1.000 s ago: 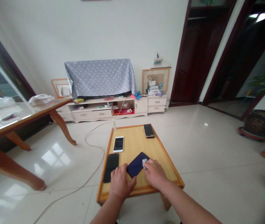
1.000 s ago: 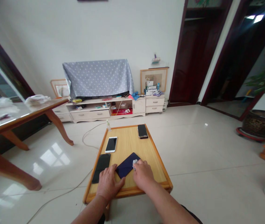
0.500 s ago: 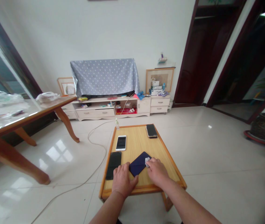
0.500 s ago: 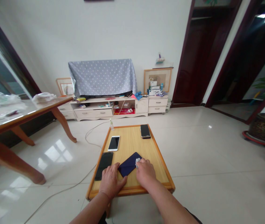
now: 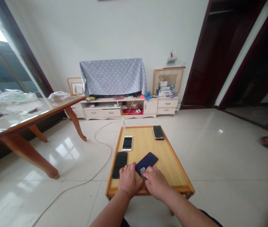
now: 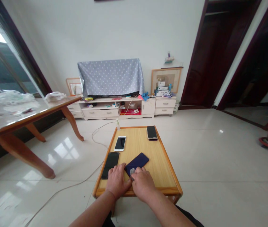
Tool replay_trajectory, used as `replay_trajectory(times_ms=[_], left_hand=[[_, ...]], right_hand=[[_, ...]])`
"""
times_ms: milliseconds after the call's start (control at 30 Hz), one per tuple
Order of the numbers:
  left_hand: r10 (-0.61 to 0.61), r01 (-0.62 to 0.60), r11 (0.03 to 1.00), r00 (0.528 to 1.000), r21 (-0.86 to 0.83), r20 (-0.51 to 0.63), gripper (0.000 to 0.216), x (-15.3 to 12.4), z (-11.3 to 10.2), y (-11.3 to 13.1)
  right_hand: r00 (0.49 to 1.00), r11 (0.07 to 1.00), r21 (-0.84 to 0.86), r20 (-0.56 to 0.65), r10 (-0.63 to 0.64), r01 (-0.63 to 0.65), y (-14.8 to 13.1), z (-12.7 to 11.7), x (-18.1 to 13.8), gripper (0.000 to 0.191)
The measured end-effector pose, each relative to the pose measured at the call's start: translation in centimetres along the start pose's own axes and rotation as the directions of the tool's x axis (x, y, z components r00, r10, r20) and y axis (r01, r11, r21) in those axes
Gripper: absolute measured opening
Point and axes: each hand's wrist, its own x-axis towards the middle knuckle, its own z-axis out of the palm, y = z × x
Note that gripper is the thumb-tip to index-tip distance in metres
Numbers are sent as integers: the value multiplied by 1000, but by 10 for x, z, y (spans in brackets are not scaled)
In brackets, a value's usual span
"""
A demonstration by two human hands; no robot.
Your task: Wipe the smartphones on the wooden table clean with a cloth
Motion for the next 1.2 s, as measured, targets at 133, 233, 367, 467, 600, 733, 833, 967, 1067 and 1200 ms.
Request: replay_trajectory(times_ms=[133,233,367,467,600,733,833,967,1067,1200], left_hand=[[8,-7,999,999,-32,32,64,1,-2,-1],[-2,5,998,999,-57,50,63,2,-3,-2],[-4,8,998,999,-62,53,59,1,-4,-2],[0,4,998,999,-66,54,61,0,-4,-3],[0,6,997,997,-79,73,66,1,-3,-6],[-6,11,996,998,-89,58,66,2,2,-9],[-27,31,995,999,-99,45,68,2,5,-9],[-37,41,993,999,-114,37,76,3,6,-10],[-36,39,993,999,-114,33,76,3,6,-10],[-41,45,994,998,-102,46,74,3,6,-10]], right_hand=[[1000,1000,-17,19,-9,9,-13,4,7,25],[1000,1000,-25,3,-6,7,-18,6,18,30],[1000,999,-38,0,-4,4,-20,6,25,33],[999,999,-54,37,-7,9,-20,3,23,29],[997,998,-56,72,-8,12,-22,3,21,29],[999,999,-50,43,13,-11,-27,6,30,31],[999,998,-35,18,50,-49,-27,7,39,34],[996,996,-31,2,86,-86,-22,5,43,35],[998,997,-33,19,64,-63,-23,7,40,32],[999,999,-24,15,38,-37,-25,10,40,33]])
